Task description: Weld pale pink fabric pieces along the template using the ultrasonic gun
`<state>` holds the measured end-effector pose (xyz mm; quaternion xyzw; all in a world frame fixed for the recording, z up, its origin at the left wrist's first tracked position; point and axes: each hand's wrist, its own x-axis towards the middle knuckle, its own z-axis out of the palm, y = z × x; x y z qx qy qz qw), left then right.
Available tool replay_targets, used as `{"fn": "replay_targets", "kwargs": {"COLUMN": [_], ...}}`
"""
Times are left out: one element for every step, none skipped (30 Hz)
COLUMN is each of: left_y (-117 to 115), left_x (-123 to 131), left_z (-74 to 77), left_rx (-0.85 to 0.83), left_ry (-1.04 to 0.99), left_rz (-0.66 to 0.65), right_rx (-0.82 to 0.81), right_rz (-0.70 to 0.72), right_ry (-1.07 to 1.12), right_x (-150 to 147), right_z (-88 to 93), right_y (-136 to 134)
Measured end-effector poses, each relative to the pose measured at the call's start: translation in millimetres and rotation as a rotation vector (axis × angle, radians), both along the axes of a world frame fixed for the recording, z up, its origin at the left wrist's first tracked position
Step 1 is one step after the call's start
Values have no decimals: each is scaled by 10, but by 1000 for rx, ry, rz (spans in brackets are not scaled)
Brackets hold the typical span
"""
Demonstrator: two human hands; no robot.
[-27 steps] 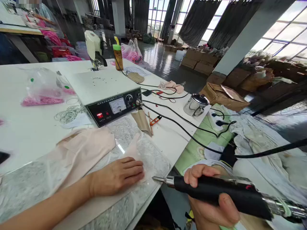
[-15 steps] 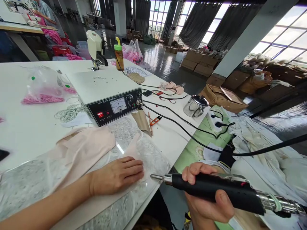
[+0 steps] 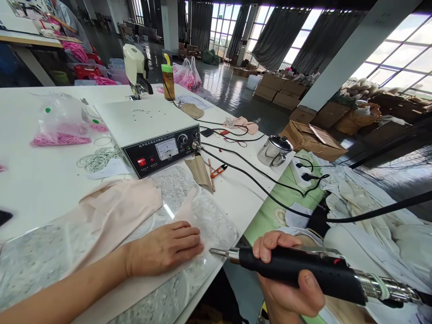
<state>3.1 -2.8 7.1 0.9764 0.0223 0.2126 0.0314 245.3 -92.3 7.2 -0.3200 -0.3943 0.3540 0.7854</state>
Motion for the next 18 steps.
{"fn": "replay_targets", "kwargs": {"left_y": [-1, -1, -2, -2, -2, -2, -1, 1, 3, 5, 8, 11, 14, 16, 17, 17, 16, 15], "left_x": [1, 3, 5, 6, 8, 10, 11, 12, 12, 13, 13, 12, 12, 12, 12, 12, 12, 12], "left_z": [3, 4, 4, 2, -1, -4, -7, -8, -6, -2, 5, 14, 24, 33, 40, 46, 48, 49], "left_rx": [2, 4, 6, 8, 13, 21, 30, 39, 46, 52, 53, 52, 52, 52, 53, 53, 53, 54], "left_ry": [2, 5, 8, 15, 26, 38, 48, 56, 60, 61, 58, 56, 58, 58, 59, 60, 62, 62], "left_rz": [-1, -2, -3, -8, -12, -16, -21, -25, -27, -28, -27, -27, -25, -25, -26, -25, -25, -23], "right_rx": [7, 12, 15, 15, 12, 12, 11, 9, 9, 6, 4, 3, 4, 7, 9, 9, 8, 7], "right_rz": [0, 1, 3, 7, 11, 13, 13, 10, 5, 0, -5, -9, -11, -13, -14, -16, -17, -18], "right_ry": [-3, -6, -10, -17, -25, -34, -42, -46, -48, -51, -53, -59, -65, -74, -81, -84, -88, -89], "right_x": [1, 2, 3, 4, 6, 6, 6, 5, 3, 1, 0, -2, -3, -3, -4, -4, -5, -6], "right_z": [-4, -8, -12, -18, -24, -31, -38, -43, -46, -46, -43, -36, -28, -17, -7, 3, 12, 19], "right_y": [-2, -3, -5, -7, -11, -16, -21, -27, -32, -37, -41, -43, -44, -45, -44, -43, -42, -41]}}
